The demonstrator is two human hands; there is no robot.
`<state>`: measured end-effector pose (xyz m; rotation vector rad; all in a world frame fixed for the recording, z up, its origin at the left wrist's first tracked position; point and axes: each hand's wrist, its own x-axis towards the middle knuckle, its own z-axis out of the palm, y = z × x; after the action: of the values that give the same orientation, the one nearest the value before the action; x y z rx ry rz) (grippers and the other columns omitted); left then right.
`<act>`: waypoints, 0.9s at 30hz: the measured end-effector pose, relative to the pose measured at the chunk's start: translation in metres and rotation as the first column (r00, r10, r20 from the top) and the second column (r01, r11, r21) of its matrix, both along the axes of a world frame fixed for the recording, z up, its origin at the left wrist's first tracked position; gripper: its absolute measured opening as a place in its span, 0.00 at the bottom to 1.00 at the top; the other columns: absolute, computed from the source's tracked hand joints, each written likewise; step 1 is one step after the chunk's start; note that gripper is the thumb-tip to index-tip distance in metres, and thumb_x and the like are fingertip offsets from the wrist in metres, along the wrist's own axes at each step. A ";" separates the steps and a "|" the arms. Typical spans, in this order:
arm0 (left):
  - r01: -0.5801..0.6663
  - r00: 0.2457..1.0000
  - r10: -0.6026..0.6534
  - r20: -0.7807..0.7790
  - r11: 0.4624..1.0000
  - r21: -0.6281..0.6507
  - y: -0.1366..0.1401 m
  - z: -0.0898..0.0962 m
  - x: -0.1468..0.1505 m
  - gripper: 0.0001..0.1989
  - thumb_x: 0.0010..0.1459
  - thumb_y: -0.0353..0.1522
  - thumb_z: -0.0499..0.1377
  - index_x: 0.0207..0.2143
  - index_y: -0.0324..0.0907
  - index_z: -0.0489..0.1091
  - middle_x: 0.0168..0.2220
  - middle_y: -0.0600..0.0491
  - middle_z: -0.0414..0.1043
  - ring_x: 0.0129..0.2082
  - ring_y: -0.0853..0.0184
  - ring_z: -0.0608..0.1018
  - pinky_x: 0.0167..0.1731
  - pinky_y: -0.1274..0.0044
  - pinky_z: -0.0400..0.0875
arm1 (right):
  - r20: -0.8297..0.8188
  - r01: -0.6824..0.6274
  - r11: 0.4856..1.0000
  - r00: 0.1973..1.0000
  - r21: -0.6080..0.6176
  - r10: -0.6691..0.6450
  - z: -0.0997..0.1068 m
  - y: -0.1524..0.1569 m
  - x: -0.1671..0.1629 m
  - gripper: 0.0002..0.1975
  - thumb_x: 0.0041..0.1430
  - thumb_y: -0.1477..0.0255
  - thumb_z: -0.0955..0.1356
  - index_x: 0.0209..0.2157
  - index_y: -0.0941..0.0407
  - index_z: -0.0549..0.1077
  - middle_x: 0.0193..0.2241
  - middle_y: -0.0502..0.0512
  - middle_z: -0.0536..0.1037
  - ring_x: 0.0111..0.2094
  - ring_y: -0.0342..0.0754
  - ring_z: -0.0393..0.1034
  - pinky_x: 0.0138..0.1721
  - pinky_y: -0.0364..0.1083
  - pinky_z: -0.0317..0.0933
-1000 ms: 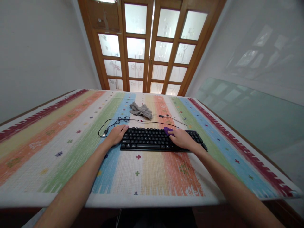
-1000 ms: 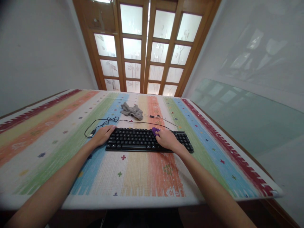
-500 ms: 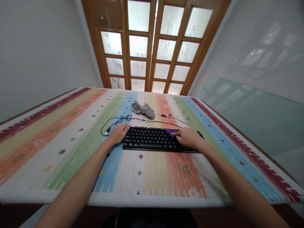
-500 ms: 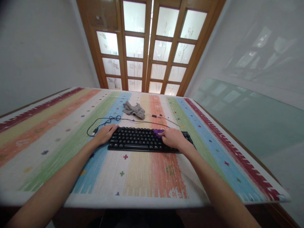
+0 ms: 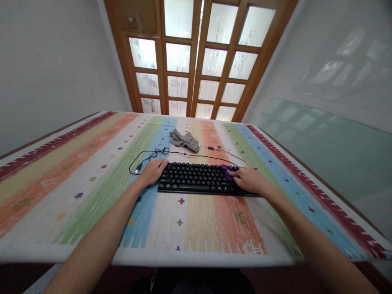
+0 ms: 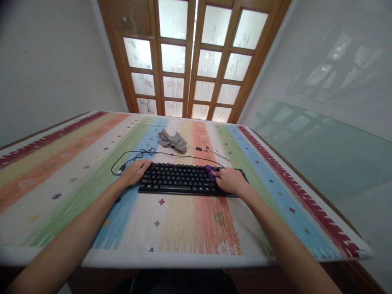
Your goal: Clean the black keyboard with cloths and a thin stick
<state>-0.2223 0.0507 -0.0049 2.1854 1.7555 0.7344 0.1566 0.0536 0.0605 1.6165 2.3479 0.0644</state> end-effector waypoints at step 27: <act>-0.005 0.999 0.006 0.051 1.000 -0.015 0.001 -0.001 -0.001 0.27 0.67 0.48 0.38 0.36 0.45 0.72 0.38 0.48 0.78 0.43 0.56 0.77 0.48 0.66 0.68 | -0.313 -0.053 0.978 0.943 0.199 0.115 0.012 0.000 -0.048 0.15 0.63 0.69 0.63 0.42 0.56 0.81 0.45 0.60 0.77 0.44 0.51 0.71 0.42 0.45 0.61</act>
<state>-0.2237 0.0519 -0.0062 2.1339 1.7379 0.7685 0.1087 0.0531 0.0726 1.7242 2.7338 0.0431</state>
